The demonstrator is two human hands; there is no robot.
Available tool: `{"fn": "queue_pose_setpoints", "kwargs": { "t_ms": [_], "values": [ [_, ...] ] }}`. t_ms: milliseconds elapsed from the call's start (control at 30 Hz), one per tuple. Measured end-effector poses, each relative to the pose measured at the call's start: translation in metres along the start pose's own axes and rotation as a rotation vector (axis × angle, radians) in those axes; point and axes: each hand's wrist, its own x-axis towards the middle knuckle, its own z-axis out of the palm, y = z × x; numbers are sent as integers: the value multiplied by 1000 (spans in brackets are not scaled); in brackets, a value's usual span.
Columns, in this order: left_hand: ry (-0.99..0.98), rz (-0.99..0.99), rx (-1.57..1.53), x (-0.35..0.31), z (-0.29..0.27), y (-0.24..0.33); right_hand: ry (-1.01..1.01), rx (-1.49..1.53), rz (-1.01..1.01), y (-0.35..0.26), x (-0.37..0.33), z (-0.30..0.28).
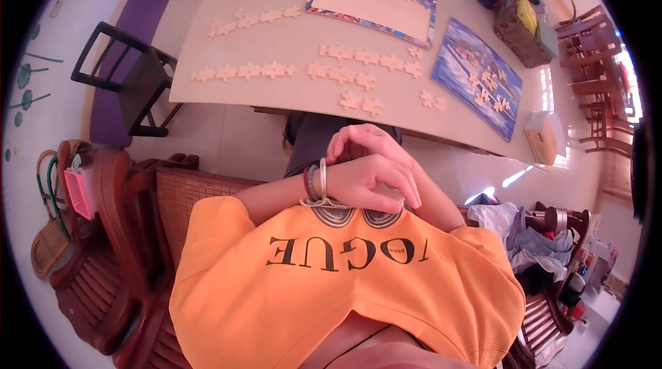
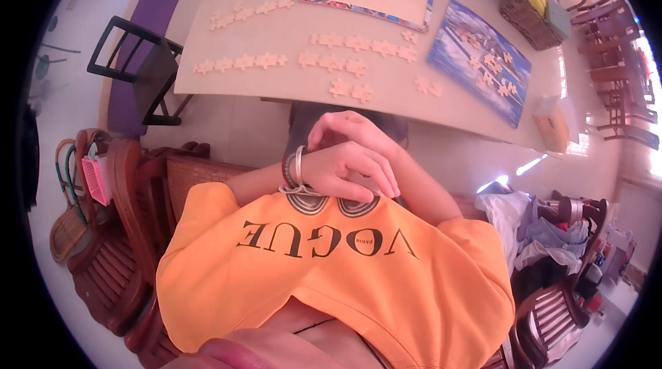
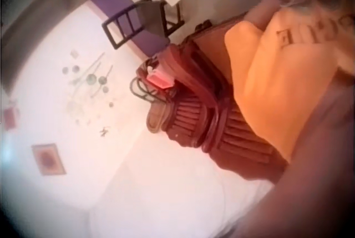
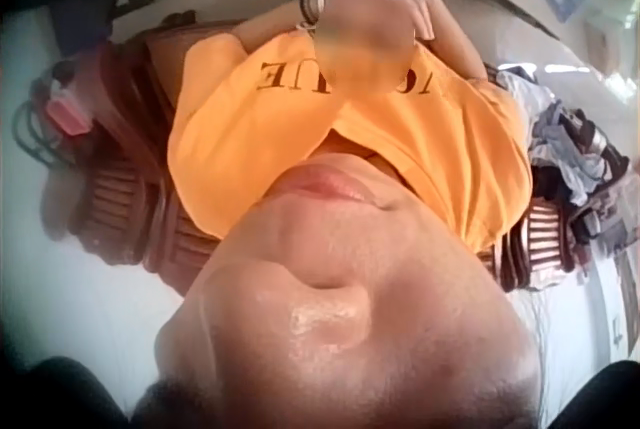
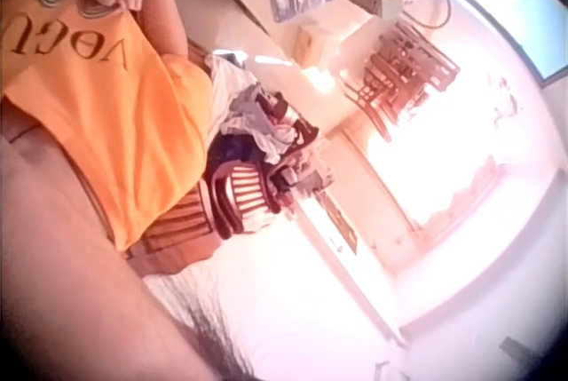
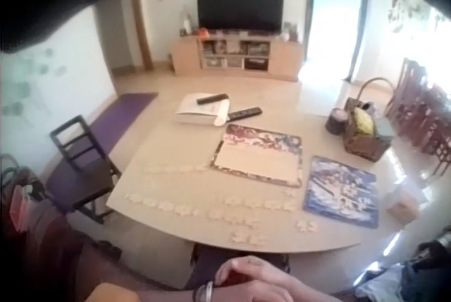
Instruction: The person is assembling a jigsaw puzzle by picking up cardboard pieces from the table and fitting them into the partially completed image within a blue border.
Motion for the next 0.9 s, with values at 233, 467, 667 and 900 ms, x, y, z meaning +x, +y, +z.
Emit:
{"fn": "queue_pose_setpoints", "kwargs": {
  "t_ms": [233,467,667,900],
  "values": [
    [-95,-82,198,-6,9,-7,-122,-335,-10,7,3,4],
    [-134,-42,226,-5,10,-8,-167,-319,7,4,0,-2],
    [-136,-111,245,-3,11,3,-233,-377,-22,-1,3,10],
    [-169,-91,238,-5,12,-6,-185,-438,-46,-2,-4,4]
  ]
}}
